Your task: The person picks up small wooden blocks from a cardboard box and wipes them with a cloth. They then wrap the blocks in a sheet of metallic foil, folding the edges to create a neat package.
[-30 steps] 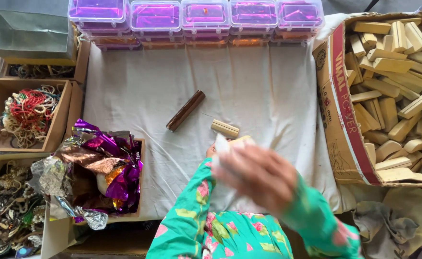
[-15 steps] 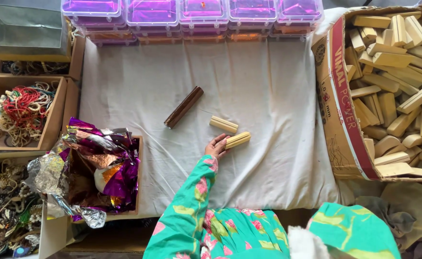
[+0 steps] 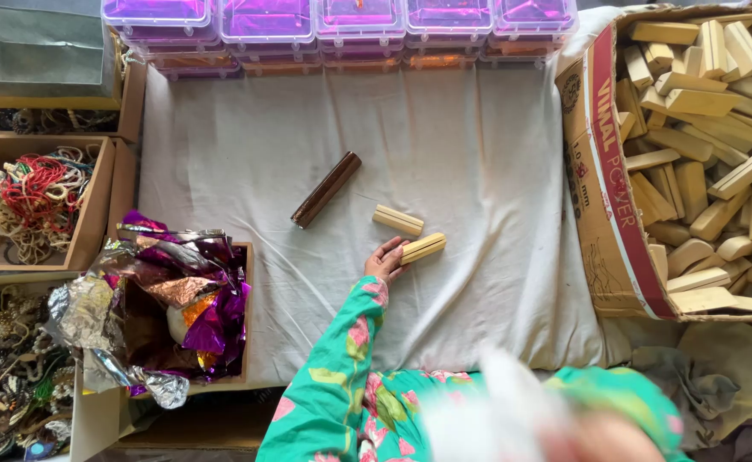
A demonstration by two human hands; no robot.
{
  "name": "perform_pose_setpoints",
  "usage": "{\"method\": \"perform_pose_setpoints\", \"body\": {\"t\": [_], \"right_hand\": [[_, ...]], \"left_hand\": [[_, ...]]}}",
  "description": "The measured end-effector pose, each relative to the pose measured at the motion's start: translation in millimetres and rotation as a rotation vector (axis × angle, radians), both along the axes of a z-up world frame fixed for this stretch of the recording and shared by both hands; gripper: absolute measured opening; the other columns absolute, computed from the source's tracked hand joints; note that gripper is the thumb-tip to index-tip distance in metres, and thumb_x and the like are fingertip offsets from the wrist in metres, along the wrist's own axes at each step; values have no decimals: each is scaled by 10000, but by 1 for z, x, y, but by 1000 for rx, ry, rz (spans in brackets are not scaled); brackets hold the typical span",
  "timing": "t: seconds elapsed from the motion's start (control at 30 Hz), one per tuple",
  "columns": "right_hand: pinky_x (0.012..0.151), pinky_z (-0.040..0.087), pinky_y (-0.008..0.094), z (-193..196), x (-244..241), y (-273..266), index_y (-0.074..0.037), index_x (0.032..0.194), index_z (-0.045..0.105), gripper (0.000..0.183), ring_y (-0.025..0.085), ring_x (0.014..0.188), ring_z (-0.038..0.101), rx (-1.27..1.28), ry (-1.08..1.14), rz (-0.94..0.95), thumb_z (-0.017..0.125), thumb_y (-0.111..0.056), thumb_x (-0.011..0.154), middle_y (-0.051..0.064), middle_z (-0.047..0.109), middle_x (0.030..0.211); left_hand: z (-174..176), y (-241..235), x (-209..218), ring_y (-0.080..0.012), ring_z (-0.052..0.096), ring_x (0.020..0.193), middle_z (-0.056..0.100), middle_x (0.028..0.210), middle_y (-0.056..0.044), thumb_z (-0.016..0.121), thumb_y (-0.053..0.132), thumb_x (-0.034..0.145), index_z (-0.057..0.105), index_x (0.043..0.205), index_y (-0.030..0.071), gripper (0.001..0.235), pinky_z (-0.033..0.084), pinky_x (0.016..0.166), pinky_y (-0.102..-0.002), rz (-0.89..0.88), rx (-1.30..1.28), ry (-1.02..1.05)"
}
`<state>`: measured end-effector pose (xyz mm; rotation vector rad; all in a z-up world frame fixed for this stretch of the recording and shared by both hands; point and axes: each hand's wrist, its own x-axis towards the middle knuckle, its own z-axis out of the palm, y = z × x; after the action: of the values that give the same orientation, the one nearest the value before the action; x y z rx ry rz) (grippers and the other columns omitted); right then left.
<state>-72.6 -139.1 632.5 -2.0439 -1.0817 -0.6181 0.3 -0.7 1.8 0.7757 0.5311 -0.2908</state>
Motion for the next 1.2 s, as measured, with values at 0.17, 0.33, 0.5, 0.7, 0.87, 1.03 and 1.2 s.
{"method": "perform_pose_setpoints", "body": {"t": [0.17,0.33,0.5,0.7,0.87,1.03,1.2], "right_hand": [[991,605,396,-272,70,7,-159,1182,739,360,280,1152,696,22,42,-10,668,19,877,100,646,1257],[827,595,361,-493,74,-4,-178,1222,773,433,271,1016,709,-135,253,-264,683,16,846,13,717,1160],[919,579,372,-545,88,-21,-215,1173,740,463,248,1070,677,-139,96,-365,675,-3,767,-31,728,1217],[933,535,376,-547,79,-21,-165,1190,755,468,242,1018,645,-184,49,-447,672,-5,758,-8,741,1244],[973,517,390,-572,95,-39,-156,1222,762,496,226,1034,674,-216,113,-399,653,29,775,6,730,1236],[900,550,344,-552,66,-9,-154,1231,754,511,264,1025,629,-157,125,-347,645,45,773,13,754,1253],[945,506,394,-583,93,-33,-168,1222,756,508,231,1047,656,-207,173,-540,637,63,785,9,745,1227]], "left_hand": [[-81,-12,3,-236,717,1005,725,1207,-106,759,117,889,616,1386,43,523,603,839,-400,77,33,-140],[-37,-7,3,-159,742,1012,766,1178,-16,699,192,934,608,1374,127,454,617,845,-326,65,-45,1],[-27,-4,4,-152,729,1015,742,1223,-33,711,214,965,611,1388,122,445,608,862,-339,47,-14,5],[-45,-9,5,-186,713,1055,731,1243,-56,670,212,982,602,1400,110,435,595,862,-382,74,-61,-17],[-37,-7,2,-213,714,1119,723,1277,-79,620,168,1001,572,1403,82,413,631,873,-384,89,-115,-45],[-73,-9,3,-276,690,1152,711,1327,-146,624,126,1015,561,1429,41,428,600,912,-412,103,-160,-180],[-36,-10,-1,-245,713,1119,705,1291,-119,613,152,1007,560,1399,53,408,638,868,-402,115,-106,-66]]}}
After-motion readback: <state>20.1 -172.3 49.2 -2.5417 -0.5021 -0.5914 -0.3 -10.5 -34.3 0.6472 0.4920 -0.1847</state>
